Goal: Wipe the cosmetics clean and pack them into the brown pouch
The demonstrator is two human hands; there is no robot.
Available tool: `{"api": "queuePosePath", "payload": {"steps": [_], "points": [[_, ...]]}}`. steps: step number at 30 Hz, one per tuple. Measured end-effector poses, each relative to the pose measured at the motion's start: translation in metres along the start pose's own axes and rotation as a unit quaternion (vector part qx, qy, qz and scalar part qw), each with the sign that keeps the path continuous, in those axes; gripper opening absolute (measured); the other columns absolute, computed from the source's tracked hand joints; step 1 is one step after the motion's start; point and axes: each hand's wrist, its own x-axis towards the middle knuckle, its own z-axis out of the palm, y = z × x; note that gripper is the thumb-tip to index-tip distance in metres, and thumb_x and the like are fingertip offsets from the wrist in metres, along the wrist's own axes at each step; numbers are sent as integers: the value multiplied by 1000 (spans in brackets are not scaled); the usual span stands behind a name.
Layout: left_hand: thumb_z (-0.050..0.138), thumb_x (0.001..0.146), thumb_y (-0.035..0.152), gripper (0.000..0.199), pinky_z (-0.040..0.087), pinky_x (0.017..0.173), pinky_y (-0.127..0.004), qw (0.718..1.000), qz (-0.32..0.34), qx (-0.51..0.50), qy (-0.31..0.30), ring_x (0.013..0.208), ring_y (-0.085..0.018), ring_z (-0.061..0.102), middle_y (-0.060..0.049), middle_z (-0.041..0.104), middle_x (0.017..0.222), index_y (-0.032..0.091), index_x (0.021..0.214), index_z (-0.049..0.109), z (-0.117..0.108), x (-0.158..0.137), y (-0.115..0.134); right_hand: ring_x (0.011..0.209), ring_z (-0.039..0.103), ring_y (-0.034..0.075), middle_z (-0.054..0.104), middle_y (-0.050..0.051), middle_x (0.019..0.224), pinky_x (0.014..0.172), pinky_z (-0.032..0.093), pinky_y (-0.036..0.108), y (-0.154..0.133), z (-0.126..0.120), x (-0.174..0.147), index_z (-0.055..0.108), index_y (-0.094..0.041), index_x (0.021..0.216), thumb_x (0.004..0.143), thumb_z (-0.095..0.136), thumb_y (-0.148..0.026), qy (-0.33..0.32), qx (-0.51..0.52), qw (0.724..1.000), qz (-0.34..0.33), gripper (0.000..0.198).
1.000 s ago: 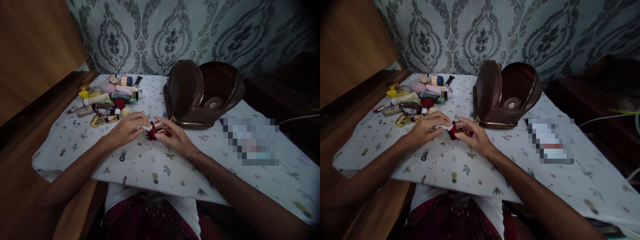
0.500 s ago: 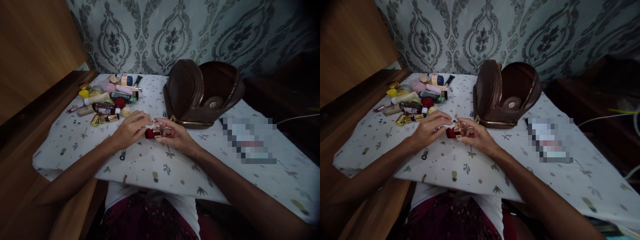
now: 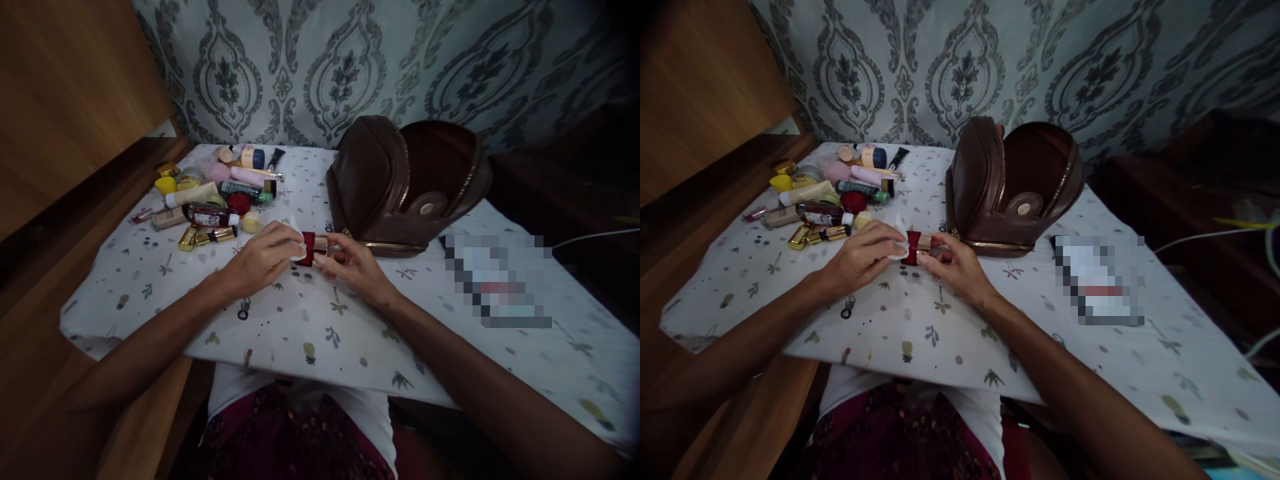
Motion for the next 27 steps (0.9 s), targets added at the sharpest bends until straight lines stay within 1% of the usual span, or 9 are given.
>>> {"api": "queuePosePath", "payload": {"steps": [3, 6, 8, 10, 14, 19, 21, 24, 27], "points": [[48, 92, 8, 17, 50, 85, -37, 999, -35, -17, 7, 98, -20, 59, -9, 65, 104, 17, 97, 62, -1, 0, -2, 60, 55, 8, 59, 4, 103, 50, 49, 23, 2, 0, -1, 55, -23, 119, 79, 72, -48, 14, -2, 1000, -3, 51], [51, 92, 11, 14, 51, 85, -36, 996, -78, -46, 2, 97, -19, 61, -8, 66, 101, 17, 98, 62, -3, 0, -3, 64, 55, 8, 56, 4, 109, 56, 51, 24, 4, 0, -4, 46, -28, 131, 76, 76, -45, 4, 0, 1000, -20, 65], [52, 92, 12, 13, 51, 84, -36, 993, -102, -65, 5, 95, -19, 62, -7, 67, 99, 17, 98, 62, -3, 1, -4, 68, 55, 9, 54, 4, 110, 60, 52, 25, 3, 0, -6, 45, -29, 132, 74, 78, -42, -3, 2, 1000, -28, 68], [52, 92, 12, 13, 51, 83, -35, 990, -116, -72, 12, 93, -18, 62, -7, 67, 97, 17, 99, 62, -3, 1, -4, 68, 55, 9, 52, 3, 110, 61, 52, 25, 1, 0, -7, 47, -29, 130, 72, 80, -41, 2, 2, 999, -33, 67], [51, 94, 14, 13, 50, 83, -36, 992, -107, -56, 29, 93, -18, 61, -6, 67, 96, 18, 99, 62, -2, 1, -5, 66, 54, 9, 54, 3, 107, 58, 50, 24, -1, 2, -8, 52, -28, 124, 74, 78, -39, 5, -28, 998, -54, 57], [50, 94, 12, 15, 50, 85, -36, 993, -105, -23, 48, 95, -18, 61, -6, 65, 97, 18, 100, 62, -1, 1, -3, 66, 56, 11, 56, 8, 119, 60, 52, 28, 0, 3, -9, 57, -27, 125, 77, 76, -38, 12, -94, 989, -114, 53], [50, 93, 10, 16, 50, 86, -36, 994, -95, -7, 55, 96, -19, 60, -6, 65, 98, 17, 100, 62, 0, 1, -1, 65, 56, 12, 58, 8, 119, 60, 53, 30, 1, 3, -8, 58, -28, 127, 78, 76, -40, 20, -116, 985, -129, 54], [47, 94, 9, 18, 49, 87, -38, 996, -68, 16, 61, 98, -20, 58, -8, 64, 101, 17, 101, 62, 3, 2, 4, 62, 54, 12, 62, 8, 111, 62, 54, 32, -1, 4, -7, 59, -27, 129, 76, 77, -43, 38, -141, 981, -125, 58], [45, 95, 10, 19, 49, 87, -38, 997, -43, 34, 60, 98, -21, 57, -10, 64, 103, 17, 102, 61, 6, 2, 10, 59, 52, 12, 64, 5, 96, 61, 53, 32, -2, 5, -6, 60, -24, 129, 74, 78, -45, 50, -145, 982, -111, 61]]}}
